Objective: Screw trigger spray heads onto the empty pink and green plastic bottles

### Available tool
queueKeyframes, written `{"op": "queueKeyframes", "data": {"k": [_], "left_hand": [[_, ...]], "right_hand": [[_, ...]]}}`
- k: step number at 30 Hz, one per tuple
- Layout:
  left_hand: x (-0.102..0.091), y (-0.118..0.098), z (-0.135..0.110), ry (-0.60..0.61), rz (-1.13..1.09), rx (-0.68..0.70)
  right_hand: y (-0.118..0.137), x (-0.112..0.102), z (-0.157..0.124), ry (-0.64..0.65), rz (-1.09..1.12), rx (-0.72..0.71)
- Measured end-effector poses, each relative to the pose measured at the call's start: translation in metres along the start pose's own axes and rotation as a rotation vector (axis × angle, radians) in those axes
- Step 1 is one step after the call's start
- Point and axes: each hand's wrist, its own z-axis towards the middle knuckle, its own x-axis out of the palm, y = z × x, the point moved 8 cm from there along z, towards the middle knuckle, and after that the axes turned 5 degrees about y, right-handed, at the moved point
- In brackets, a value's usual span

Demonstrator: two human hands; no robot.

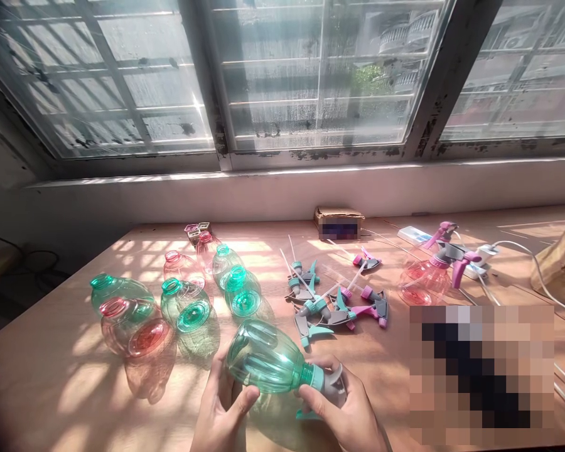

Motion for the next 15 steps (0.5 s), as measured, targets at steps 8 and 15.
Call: {"op": "queueKeyframes", "data": {"k": [8,15], "left_hand": [[0.004,-0.006,0.003,0.001,-0.006,-0.011],[0.006,-0.009,-0.001,0.021,-0.011,0.006]], "right_hand": [[-0.005,-0.008,0.004,0.013,0.044,0.011],[0.007,0.003,-0.003,-0.062,0.032,-0.019]]}}
